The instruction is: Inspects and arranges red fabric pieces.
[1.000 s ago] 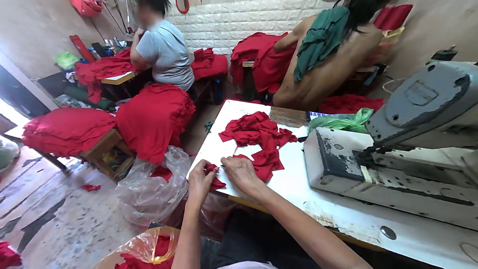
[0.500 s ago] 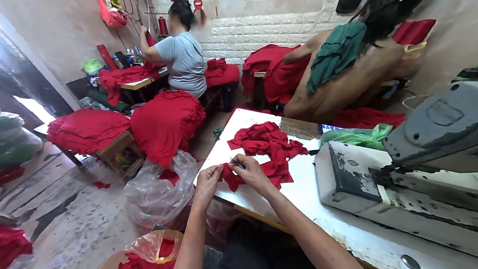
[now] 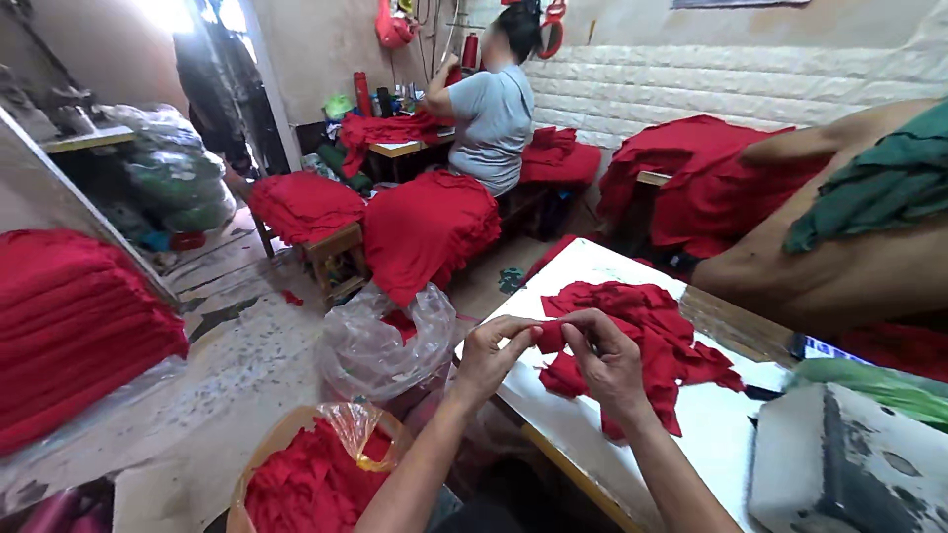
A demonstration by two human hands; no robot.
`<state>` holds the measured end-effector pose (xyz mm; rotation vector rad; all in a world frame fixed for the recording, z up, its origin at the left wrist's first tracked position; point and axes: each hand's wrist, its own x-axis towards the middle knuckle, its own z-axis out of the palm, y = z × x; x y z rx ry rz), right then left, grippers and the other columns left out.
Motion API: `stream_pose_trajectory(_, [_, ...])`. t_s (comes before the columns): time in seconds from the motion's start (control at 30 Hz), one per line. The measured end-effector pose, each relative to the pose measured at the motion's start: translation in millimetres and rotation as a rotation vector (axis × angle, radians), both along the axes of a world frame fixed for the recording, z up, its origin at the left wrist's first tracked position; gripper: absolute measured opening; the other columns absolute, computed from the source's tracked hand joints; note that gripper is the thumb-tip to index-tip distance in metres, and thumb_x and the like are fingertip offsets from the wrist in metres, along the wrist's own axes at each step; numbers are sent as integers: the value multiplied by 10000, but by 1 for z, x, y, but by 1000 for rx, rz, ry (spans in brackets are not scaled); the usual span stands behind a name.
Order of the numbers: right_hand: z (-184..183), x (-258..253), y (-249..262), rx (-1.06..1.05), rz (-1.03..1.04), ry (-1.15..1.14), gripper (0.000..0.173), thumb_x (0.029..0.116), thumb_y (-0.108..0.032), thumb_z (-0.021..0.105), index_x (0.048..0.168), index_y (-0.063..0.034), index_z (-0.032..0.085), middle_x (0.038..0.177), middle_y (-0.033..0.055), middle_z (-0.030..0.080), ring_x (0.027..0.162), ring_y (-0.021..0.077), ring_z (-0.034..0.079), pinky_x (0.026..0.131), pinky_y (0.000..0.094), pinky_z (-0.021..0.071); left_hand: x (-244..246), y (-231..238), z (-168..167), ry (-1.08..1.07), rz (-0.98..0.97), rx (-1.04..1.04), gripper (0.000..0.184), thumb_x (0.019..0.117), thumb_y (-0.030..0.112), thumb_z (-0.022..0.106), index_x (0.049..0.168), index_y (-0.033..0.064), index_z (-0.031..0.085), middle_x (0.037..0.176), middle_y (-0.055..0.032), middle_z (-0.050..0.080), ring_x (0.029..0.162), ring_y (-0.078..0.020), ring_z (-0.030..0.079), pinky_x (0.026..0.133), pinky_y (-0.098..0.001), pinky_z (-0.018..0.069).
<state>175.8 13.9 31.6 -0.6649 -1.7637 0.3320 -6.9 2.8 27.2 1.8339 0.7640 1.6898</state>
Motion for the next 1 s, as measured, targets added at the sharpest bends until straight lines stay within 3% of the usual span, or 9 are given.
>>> stream_pose_trajectory(0.13, [-9,7,7,-104,-26,0,129,976,-93,594,990,14,665,838,-20,633,719,-53,556,662,109,474,5,7,-4,288,153,-74,261,1025,139,548,1013,-65,710,928,-164,710,848,-215,694,814,-379,560])
stream_pose_trajectory(0.23, [-27,7,8,-243,-27,84,122,992,-101,560,946,-12,631,749,-79,566,612,-71,489,574,110,425,12,5,-6,196,24,-253,272,1041,150,503,951,-57,655,815,-90,621,758,-132,600,743,-312,503])
stream_pose_trajectory(0.3, [-35,6,6,-339,6,107,128,1009,-123,536,963,-28,608,744,-89,553,577,-64,479,536,122,422,17,4,-8,41,-116,-428,247,1053,129,483,923,-42,607,777,-37,583,713,-76,587,712,-274,522])
stream_pose_trajectory(0.4, [-33,8,2,-442,149,123,334,946,-141,643,1233,13,571,998,-20,673,769,0,617,625,165,515,24,6,-11,-164,-206,-585,235,1061,115,464,880,3,564,738,-4,569,664,-66,592,654,-264,541])
stream_pose_trajectory(0.47, [-30,10,1,-423,188,128,375,894,-114,708,1231,12,601,1038,-3,684,844,30,649,711,188,556,27,6,-10,-218,-222,-630,233,1070,119,466,880,22,558,742,3,572,667,-63,594,642,-254,539])
stream_pose_trajectory(0.6, [-25,17,-2,-384,218,91,451,846,-177,768,1241,-28,611,1053,-38,656,860,5,601,728,164,509,29,6,-13,-249,-230,-626,218,1071,122,475,892,34,563,750,11,575,667,-48,574,618,-229,501])
stream_pose_trajectory(0.77, [-26,14,-5,-420,79,58,109,936,-124,665,999,-35,663,849,-39,655,743,-8,611,692,172,529,29,0,-13,-160,-216,-611,223,1079,148,459,942,17,579,806,2,602,721,-60,614,662,-260,543])
stream_pose_trajectory(0.9, [-26,16,-5,-527,-32,96,221,1023,-160,548,911,-9,664,718,-59,548,609,-28,477,599,173,429,32,-2,-20,-183,-233,-633,255,1094,160,425,1044,-11,607,880,-27,667,797,-99,669,752,-313,588])
stream_pose_trajectory(1.0, [-28,18,-3,-653,-24,230,221,1025,-132,545,894,-8,674,707,-57,593,571,-26,468,556,173,408,34,2,-29,-207,-281,-589,151,1069,119,486,1083,3,581,859,-6,654,758,-77,648,719,-279,572])
